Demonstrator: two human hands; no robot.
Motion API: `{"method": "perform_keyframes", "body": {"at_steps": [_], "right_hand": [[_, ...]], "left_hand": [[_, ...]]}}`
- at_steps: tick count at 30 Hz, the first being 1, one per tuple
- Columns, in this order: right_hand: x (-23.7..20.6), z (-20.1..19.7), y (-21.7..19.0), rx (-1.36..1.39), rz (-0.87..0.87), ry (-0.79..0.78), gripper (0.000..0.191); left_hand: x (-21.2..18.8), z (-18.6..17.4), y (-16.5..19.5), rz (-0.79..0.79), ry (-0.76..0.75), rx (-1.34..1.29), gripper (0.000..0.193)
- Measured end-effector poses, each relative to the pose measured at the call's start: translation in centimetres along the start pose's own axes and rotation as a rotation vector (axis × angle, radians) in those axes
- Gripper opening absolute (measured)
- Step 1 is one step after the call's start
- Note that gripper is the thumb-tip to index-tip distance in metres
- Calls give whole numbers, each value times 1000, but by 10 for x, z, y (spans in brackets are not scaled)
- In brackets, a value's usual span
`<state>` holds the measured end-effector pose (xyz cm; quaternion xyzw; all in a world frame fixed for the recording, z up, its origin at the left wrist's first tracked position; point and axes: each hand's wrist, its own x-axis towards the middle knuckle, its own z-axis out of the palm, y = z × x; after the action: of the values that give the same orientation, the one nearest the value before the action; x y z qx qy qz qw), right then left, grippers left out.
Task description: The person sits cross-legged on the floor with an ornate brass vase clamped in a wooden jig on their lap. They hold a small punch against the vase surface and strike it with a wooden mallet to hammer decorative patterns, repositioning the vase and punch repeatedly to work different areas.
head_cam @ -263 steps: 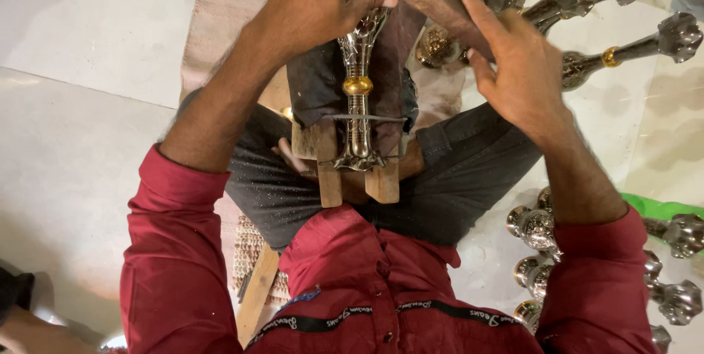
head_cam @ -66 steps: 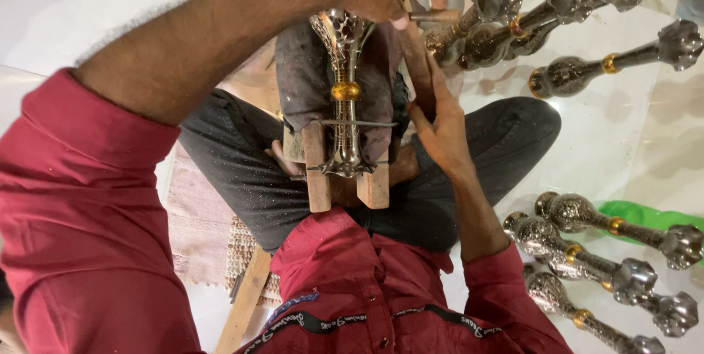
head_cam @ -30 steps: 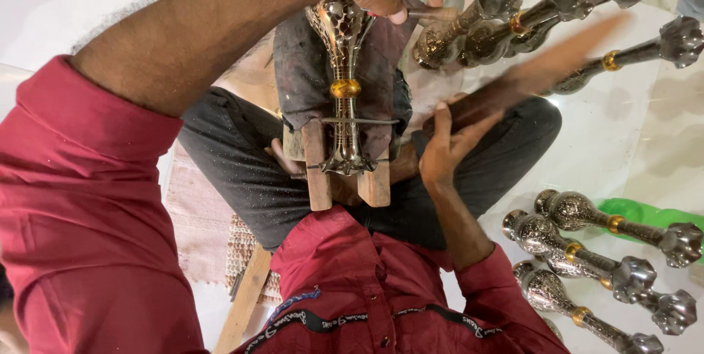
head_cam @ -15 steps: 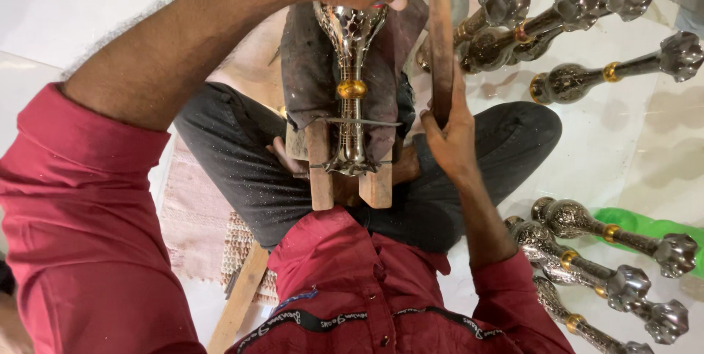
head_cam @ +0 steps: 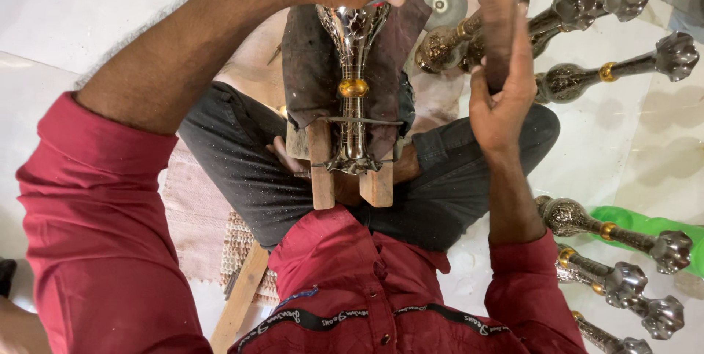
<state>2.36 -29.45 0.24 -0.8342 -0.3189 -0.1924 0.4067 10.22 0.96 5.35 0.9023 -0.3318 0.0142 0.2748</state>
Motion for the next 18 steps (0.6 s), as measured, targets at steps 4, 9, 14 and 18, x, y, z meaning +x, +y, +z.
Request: {"method": "perform_keyframes", "body": {"at_steps": [4, 9, 14, 18], "right_hand": [[10, -8, 8, -81, -10, -33, 96], [13, -14, 23, 320, 290, 136, 85], [2, -20, 19, -189, -50, -120, 92], [2, -17, 12, -85, 160, -222, 88]], "left_hand": [[-7, 2, 0, -4, 58, 92, 35], [-11, 4, 0, 32, 133, 151, 34], [-15, 5, -6, -4, 89, 37, 30], [-29, 2, -9, -41, 115, 3, 28]]}}
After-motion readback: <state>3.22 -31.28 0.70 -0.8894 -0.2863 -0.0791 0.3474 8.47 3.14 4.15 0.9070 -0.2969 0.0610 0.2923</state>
